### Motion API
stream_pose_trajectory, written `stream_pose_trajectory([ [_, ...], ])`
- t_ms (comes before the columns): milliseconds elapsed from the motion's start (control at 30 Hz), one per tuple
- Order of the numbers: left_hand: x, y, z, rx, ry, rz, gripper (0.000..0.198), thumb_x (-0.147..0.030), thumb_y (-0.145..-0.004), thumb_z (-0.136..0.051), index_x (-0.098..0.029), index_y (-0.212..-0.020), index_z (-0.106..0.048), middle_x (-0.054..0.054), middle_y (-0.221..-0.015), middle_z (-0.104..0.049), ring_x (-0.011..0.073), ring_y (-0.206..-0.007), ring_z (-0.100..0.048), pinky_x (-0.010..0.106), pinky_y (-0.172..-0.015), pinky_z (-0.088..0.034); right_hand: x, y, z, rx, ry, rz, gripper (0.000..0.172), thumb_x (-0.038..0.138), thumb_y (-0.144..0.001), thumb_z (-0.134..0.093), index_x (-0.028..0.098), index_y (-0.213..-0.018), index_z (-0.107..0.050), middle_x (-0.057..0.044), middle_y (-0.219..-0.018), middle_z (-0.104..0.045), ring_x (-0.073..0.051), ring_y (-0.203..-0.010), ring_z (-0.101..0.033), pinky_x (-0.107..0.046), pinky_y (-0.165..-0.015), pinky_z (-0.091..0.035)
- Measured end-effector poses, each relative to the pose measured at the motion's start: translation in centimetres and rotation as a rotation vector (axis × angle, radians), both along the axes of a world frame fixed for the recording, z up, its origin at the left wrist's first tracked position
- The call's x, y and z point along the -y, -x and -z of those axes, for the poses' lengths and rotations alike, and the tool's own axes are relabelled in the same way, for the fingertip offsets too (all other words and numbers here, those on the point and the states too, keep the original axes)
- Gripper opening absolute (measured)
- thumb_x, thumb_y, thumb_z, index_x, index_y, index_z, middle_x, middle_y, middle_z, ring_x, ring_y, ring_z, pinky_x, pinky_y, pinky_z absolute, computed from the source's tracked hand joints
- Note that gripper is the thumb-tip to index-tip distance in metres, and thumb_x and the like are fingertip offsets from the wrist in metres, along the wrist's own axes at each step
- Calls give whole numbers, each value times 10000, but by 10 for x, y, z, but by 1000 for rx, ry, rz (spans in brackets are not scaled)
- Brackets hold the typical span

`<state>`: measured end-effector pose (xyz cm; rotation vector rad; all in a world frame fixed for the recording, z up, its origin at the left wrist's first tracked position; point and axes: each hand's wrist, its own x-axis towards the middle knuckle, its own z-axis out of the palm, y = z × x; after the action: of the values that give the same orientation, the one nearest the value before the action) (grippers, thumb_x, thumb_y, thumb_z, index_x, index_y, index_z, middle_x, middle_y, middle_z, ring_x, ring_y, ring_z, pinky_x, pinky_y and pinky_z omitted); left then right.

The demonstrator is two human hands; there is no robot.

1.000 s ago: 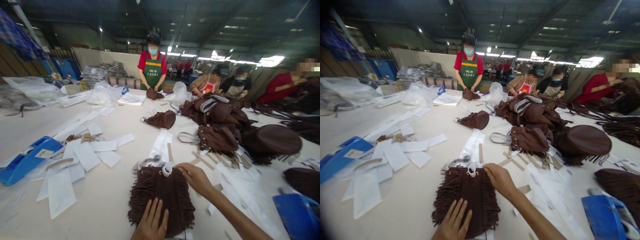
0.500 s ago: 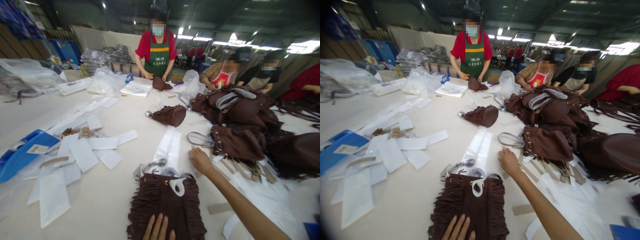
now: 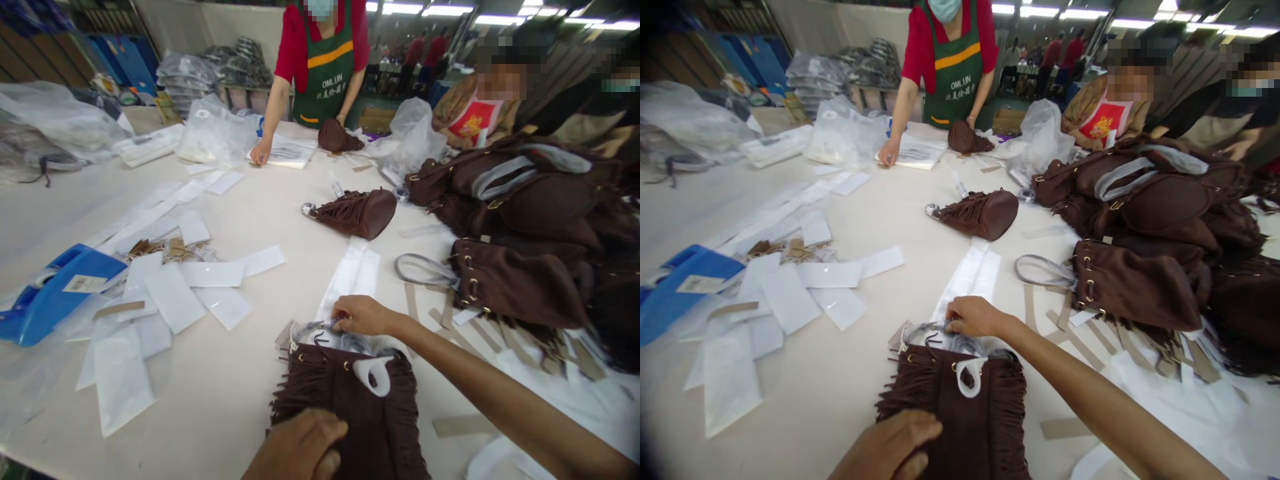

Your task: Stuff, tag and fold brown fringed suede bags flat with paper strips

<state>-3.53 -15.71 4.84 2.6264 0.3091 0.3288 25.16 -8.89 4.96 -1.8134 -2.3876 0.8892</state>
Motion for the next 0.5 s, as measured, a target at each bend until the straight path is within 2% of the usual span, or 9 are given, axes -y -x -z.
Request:
stream_pose_trajectory([
  [33, -13, -9, -10, -19, -35, -66, 345, -198, -952, -386, -163, -1265, -525, 51, -1206, -651, 133, -1102, -584, 217, -977, -461, 1, -3, 0, -19, 3, -2, 238, 369, -854, -593, 189, -1001, -642, -49, -962, -657, -190, -871, -592, -266, -737, -398],
  [100, -35, -29, -20, -76, -138, -150, 426, -126, -924, -365, -138, -1341, -455, 94, -1302, -580, 207, -1165, -532, 342, -1003, -449, 3, -7, 1, -78, 2, -29, 246, 342, -861, -584, 189, -1051, -615, -51, -1004, -644, -190, -901, -586, -270, -770, -403],
  [167, -52, -47, -17, -170, -200, -183, 445, -88, -911, -372, -142, -1346, -448, 109, -1267, -588, 234, -1111, -539, 390, -953, -463, 4, -9, 3, -134, 0, -71, 297, 340, -866, -580, 185, -1120, -584, -62, -1055, -630, -198, -938, -584, -281, -805, -409],
  [233, -65, -58, -8, -271, -213, -181, 377, -89, -909, -413, -148, -1267, -518, 99, -1110, -640, 230, -995, -563, 402, -898, -476, 3, -11, 6, -148, 10, -99, 323, 350, -868, -575, 177, -1140, -573, -73, -1056, -627, -205, -931, -589, -287, -803, -414],
  [300, -75, -63, -1, -328, -227, -167, 259, -113, -910, -458, -152, -1130, -589, 76, -951, -645, 230, -919, -562, 429, -892, -472, 0, -12, 8, -133, 23, -113, 305, 345, -855, -581, 170, -1105, -586, -76, -1017, -633, -209, -895, -593, -286, -775, -414],
  [400, -82, -59, 0, -333, -278, -163, 129, -144, -911, -489, -160, -938, -615, 52, -841, -609, 232, -876, -553, 461, -898, -463, -8, -14, 5, -120, 33, -130, 274, 320, -829, -593, 174, -1061, -600, -70, -969, -647, -209, -849, -596, -282, -736, -400],
  [500, -80, -49, -4, -259, -349, -153, 140, -150, -917, -476, -150, -963, -608, 67, -882, -614, 227, -860, -565, 412, -808, -496, -16, -15, -2, -127, 42, -98, 267, 326, -840, -577, 183, -1065, -598, -63, -929, -661, -203, -811, -594, -278, -695, -379],
])
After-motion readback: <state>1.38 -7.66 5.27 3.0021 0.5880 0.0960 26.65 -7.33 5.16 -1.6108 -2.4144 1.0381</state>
